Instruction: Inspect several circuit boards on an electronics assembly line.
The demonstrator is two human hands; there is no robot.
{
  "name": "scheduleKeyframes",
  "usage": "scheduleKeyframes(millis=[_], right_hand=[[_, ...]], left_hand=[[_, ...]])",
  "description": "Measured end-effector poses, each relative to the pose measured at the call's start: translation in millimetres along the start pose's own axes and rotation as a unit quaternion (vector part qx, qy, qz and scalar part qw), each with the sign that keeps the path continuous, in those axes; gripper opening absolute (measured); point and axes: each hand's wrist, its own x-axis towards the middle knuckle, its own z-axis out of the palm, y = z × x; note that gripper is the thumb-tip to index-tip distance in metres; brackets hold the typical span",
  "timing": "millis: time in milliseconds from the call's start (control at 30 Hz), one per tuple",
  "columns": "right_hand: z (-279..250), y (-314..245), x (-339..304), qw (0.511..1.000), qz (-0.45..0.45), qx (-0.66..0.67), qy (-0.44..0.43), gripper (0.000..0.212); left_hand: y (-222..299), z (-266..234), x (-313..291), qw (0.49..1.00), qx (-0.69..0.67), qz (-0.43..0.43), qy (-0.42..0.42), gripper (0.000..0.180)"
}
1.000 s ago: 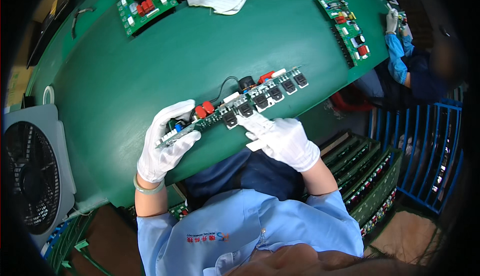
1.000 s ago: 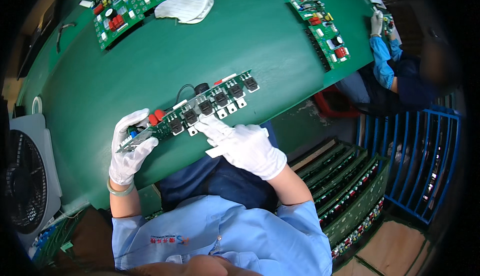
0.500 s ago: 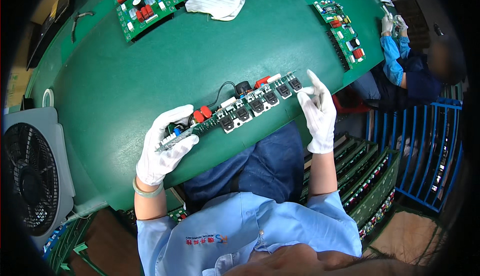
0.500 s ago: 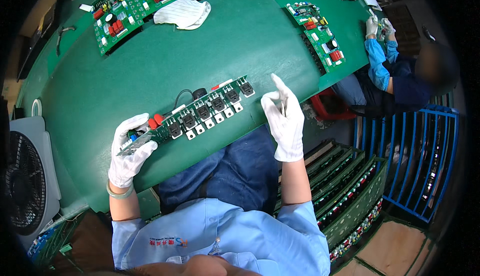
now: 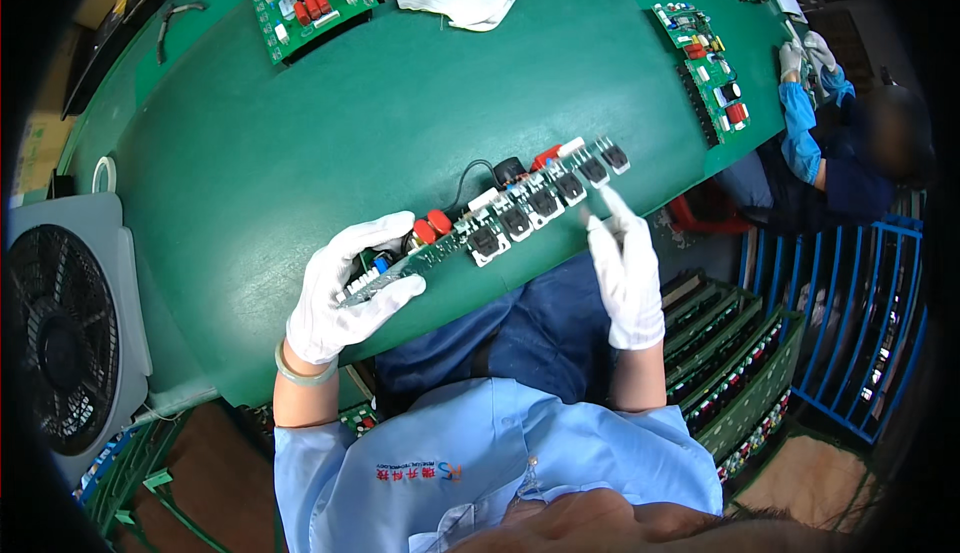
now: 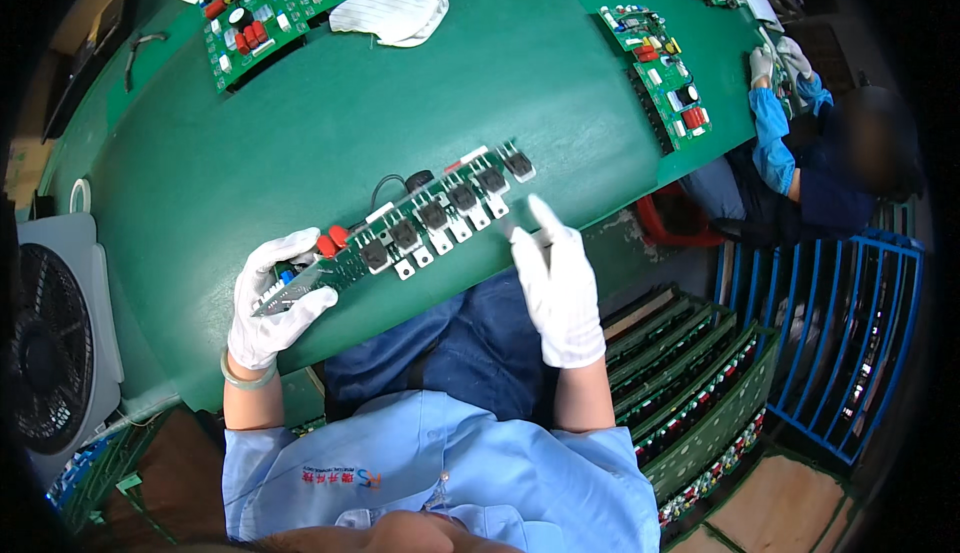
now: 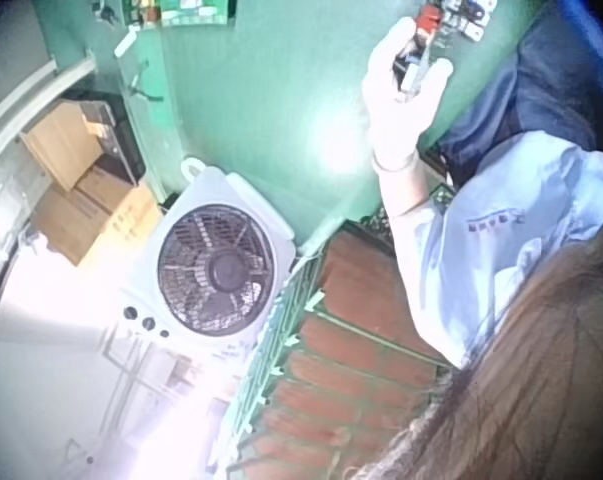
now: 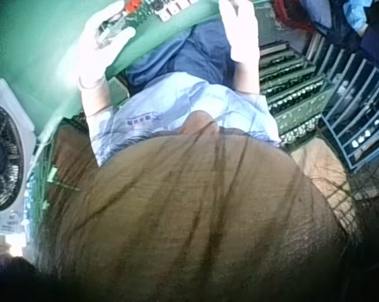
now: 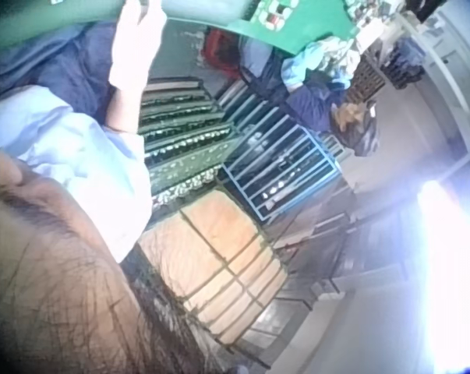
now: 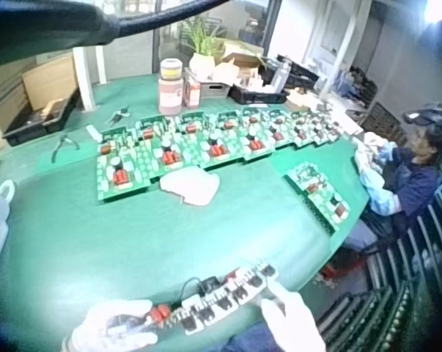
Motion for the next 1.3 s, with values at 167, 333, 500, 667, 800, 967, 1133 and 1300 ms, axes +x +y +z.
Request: scheduleKeyframes(millis=[167,333,500,667,800,967,1133,1300], right_hand=[[18,-3,-18,0.992,-0.11,0.003,0.054,0.027],[26,-12,-15,0.981,-0.176,-0.071,0.03,0.019],[28,-13,-19,0.983,-0.164,-0.069,0.049,0.02],[20,-18,-11,0.98,-0.173,-0.088,0.041,0.02],[22,-14,-15,0.976,-0.189,-0.103,0.04,0.02],[19,-12,-15,0.972,-0.204,-0.116,0.009,0.023],[19,-14,-13,0.977,-0.186,-0.098,0.024,0.024],[18,-17,-7,0.976,-0.186,-0.107,0.027,0.021]], left_hand=[[-3,-2,0,0.998,0.028,0.054,-0.018,0.051],[-4,-2,0,0.997,0.057,0.056,-0.01,0.048],[-3,-3,-2,0.995,0.078,0.053,-0.029,0.051],[-2,-3,-2,0.996,0.079,0.043,-0.024,0.049],[-4,-3,-3,0.996,0.068,0.048,-0.028,0.049],[-5,-4,-2,0.995,0.077,0.049,-0.032,0.05],[-6,-2,-2,0.996,0.07,0.053,-0.022,0.049],[-3,-2,1,0.997,0.063,0.051,-0.017,0.045]])
